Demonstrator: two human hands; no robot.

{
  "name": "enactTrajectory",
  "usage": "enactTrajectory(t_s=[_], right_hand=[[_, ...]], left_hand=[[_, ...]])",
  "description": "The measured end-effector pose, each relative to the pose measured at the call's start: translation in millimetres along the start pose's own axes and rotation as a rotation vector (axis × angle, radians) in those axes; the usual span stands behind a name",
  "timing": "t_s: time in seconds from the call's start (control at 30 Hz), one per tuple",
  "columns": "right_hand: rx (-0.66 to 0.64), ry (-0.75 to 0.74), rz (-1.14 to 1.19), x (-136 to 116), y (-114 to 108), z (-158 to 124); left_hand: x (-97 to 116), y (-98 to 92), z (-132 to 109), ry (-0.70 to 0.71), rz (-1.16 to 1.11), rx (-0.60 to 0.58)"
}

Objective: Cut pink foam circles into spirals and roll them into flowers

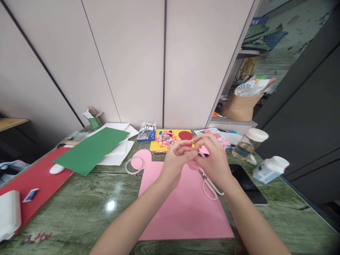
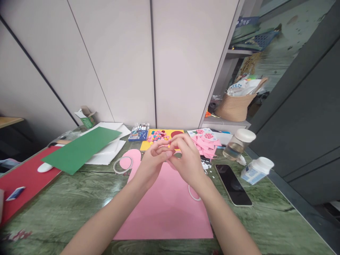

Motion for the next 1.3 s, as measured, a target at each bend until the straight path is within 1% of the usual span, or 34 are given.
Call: enactTrajectory(t_s=[0.1, 0.2, 0.3, 0.4, 0.5, 0.57, 0.73, 0.8, 0.97, 1.1, 1.3], right_hand=[[-0.005, -0.024, -0.009, -0.2, -2.5, 0.5], [-0.022, -0.051, -0.014, 0.9, -5.8, 0.4], [-0.045, -0.074, -0.008, 2.5, -7.6, -0.2], [-0.114, -0.111, 0.018, 3.0, -6.6, -1.1], [-0.171, -0.143, 0.035, 1.8, -4.1, -2.2], [-0.150, -0.138, 0.036, 0.8, -3.0, -2.5], [-0.007, -0.097, 0.018, 0.6, -2.6, -2.3], [0.027, -0.083, 0.004, 1.4, -3.1, -2.1], [0.043, -0.057, -0.006, 1.0, -4.9, -1.4], [0.043, -0.040, 0.007, -0.5, -4.7, -1.2], [0.031, -0.053, 0.009, -0.7, -5.8, -0.9]], left_hand=[[1.4, -1.9, 1.5, 0.012, -0.009, 0.061], [3.8, -4.0, 2.9, 0.010, -0.025, 0.091], [5.5, -5.1, 3.2, 0.006, -0.020, 0.091], [5.1, -5.5, 3.1, -0.018, 0.012, 0.081], [3.9, -5.1, 3.2, -0.001, 0.023, 0.059], [3.4, -4.6, 3.1, 0.009, 0.011, 0.055], [4.3, -2.0, 1.2, -0.004, -0.032, 0.030], [4.9, -0.7, 0.2, -0.005, -0.049, 0.027], [2.9, 1.3, -1.9, -0.024, -0.028, 0.013], [0.2, 2.8, -3.6, -0.007, -0.029, -0.005], [3.2, 2.0, -3.4, 0.012, -0.050, 0.071]])
Point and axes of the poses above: each hand's wrist, its own z-axis towards the middle knuckle, its own y-axis out of the palm, x = y × z, the point moved 1 cm from there along z, towards the middle knuckle, and after that the axes turned 6 degrees about x, right-handed, at the moved point
